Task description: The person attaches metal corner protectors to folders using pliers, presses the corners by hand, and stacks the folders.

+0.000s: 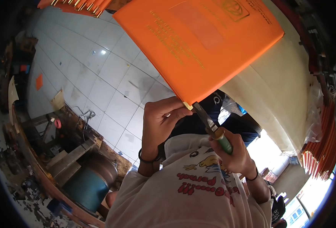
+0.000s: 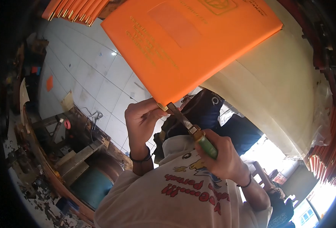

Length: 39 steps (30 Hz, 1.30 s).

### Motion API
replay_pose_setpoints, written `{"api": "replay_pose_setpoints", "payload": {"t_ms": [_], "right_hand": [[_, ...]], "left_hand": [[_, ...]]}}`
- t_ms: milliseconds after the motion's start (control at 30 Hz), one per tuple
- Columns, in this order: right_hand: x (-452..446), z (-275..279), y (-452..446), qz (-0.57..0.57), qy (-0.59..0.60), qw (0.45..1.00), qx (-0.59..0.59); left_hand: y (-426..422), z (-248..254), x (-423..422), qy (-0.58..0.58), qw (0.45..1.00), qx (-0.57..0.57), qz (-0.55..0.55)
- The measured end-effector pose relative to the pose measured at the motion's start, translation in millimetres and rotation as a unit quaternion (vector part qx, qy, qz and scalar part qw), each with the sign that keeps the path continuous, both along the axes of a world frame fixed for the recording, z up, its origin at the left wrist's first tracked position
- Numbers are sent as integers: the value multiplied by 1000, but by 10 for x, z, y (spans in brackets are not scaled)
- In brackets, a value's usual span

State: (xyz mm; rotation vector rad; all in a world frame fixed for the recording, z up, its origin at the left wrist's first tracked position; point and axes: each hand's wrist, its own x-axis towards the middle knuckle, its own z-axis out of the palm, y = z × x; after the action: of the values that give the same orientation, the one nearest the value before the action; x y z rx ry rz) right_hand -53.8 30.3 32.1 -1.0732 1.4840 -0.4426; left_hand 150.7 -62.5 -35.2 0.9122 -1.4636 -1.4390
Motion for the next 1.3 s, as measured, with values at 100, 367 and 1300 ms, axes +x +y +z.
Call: {"api": "replay_pose_setpoints", "payload": {"t_ms": [100, 367, 1300], "right_hand": [[-11, 179, -8, -49, -39, 998, 7], [-50, 174, 207, 3, -100, 995, 26], [-750, 46, 1078, -270, -141, 950, -73]], "left_hand": [[-76, -23, 12, 49, 999, -13, -19], [-228, 165, 57, 92, 995, 39, -20], [394, 574, -738, 7, 978, 178, 108]]}}
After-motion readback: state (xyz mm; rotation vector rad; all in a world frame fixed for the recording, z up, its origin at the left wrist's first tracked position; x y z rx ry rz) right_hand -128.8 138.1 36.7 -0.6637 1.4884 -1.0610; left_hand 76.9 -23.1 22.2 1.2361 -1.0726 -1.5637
